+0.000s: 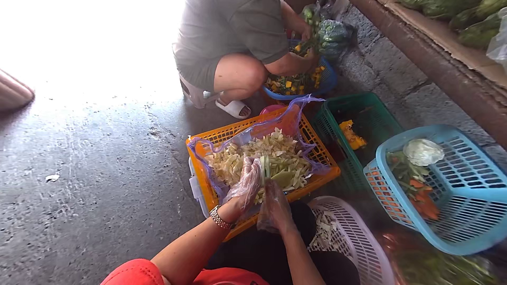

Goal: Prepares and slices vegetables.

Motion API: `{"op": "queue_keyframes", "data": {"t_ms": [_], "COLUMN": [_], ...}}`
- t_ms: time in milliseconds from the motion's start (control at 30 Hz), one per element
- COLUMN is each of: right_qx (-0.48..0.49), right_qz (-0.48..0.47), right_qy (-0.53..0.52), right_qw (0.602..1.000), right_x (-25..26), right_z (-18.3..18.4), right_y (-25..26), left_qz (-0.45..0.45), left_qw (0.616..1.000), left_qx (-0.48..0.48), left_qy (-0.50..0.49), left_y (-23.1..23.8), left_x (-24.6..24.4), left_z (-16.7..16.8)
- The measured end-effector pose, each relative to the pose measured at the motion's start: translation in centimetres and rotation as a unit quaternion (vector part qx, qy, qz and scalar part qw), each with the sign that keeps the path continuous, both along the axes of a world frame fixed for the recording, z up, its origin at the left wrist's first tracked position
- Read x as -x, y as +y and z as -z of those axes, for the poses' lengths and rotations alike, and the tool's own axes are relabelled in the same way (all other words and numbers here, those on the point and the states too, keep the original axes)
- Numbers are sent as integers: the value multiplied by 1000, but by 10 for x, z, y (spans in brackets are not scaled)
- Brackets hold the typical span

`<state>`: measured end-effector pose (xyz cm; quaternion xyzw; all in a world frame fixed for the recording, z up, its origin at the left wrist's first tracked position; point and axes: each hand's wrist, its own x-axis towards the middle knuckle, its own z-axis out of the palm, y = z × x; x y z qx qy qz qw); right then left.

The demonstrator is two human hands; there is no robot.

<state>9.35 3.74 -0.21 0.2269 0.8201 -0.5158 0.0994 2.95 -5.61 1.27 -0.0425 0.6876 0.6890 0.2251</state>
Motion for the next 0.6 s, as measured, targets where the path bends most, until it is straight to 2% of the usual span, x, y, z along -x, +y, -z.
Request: {"op": "queue_keyframes", "data": {"t_ms": [100, 167, 200, 233, 300, 400, 600], "right_qx": [165, 298, 332, 315, 188, 48, -18], "right_qz": [64, 132, 145, 133, 84, 51, 51], "right_qy": [-38, -59, -52, -18, 97, 191, 183], "right_qw": [984, 944, 931, 939, 974, 979, 982], "right_x": [3, -2, -8, -16, -35, -57, -68], "right_z": [6, 5, 4, 3, 2, -3, -3], "right_y": [4, 1, -1, -2, -8, -21, -26], "left_qz": [-15, -15, -18, -26, -33, -39, -35], "left_qw": [999, 998, 998, 998, 999, 999, 999], "left_qx": [-42, -68, -66, -57, -23, 17, 21], "left_qy": [-3, -6, -3, -1, -2, -4, 9], "left_y": [-1, -4, -6, -7, -7, -4, 0], "left_x": [7, 17, 19, 20, 19, 17, 14], "left_z": [0, 3, 5, 7, 8, 7, -1]}}
